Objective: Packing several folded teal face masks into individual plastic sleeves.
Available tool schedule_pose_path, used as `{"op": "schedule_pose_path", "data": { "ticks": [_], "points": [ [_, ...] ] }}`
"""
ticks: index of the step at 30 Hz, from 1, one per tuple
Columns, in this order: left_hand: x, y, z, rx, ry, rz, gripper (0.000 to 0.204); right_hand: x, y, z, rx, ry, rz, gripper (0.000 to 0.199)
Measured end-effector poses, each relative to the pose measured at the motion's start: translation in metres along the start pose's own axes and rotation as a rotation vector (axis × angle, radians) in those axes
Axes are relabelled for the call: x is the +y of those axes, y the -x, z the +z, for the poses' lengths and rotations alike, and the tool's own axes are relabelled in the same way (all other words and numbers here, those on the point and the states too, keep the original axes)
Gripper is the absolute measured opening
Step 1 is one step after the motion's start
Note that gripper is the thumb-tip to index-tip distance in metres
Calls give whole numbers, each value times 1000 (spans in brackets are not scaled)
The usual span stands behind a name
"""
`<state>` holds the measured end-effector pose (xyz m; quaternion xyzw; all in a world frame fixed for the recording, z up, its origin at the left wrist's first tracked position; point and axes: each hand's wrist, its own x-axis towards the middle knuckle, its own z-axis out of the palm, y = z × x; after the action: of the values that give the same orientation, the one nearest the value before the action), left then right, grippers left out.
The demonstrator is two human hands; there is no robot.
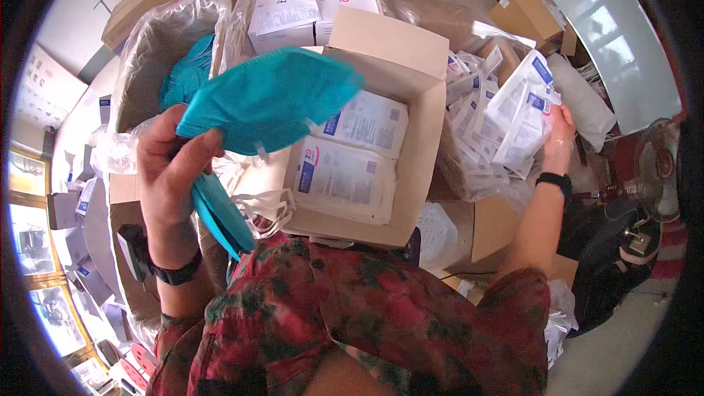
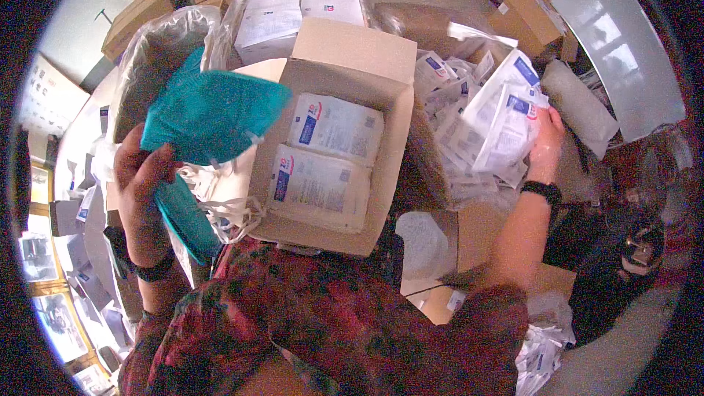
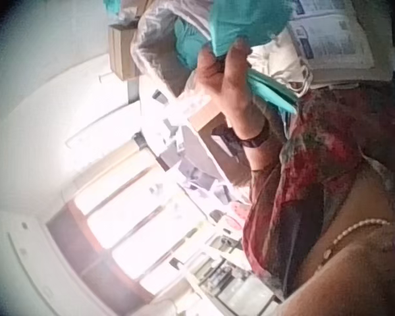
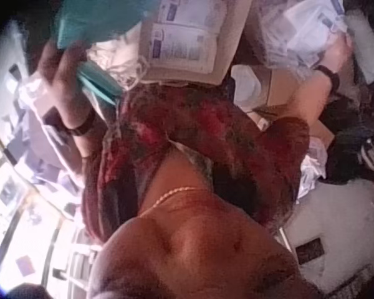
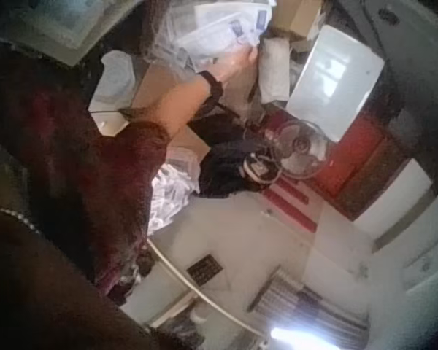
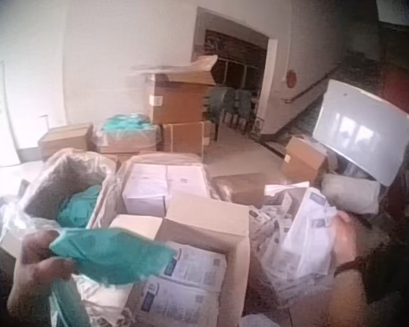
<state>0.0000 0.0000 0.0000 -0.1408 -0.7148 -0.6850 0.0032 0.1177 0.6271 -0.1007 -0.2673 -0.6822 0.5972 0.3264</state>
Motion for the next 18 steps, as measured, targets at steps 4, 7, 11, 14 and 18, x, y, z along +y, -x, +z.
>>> {"op": "schedule_pose_path", "data": {
  "ticks": [4, 7, 11, 14, 18],
  "points": [
    [3, 5, 7, -67, -31, -26, 10, 11, -22, -20, 82, 475, 8, 57],
    [-1, -3, 9, -117, -128, -38, 10, 31, -22, -10, 183, 635, -252, 54],
    [-3, -1, 17, -189, -131, -18, 10, -83, 75, 140, -275, 219, -222, 52],
    [4, -2, 22, -247, -134, 21, 12, -138, 159, 227, -572, 55, -469, 53],
    [11, -4, 25, -208, -57, 18, 16, -176, 224, 272, -736, 311, -732, 26]
  ]
}}
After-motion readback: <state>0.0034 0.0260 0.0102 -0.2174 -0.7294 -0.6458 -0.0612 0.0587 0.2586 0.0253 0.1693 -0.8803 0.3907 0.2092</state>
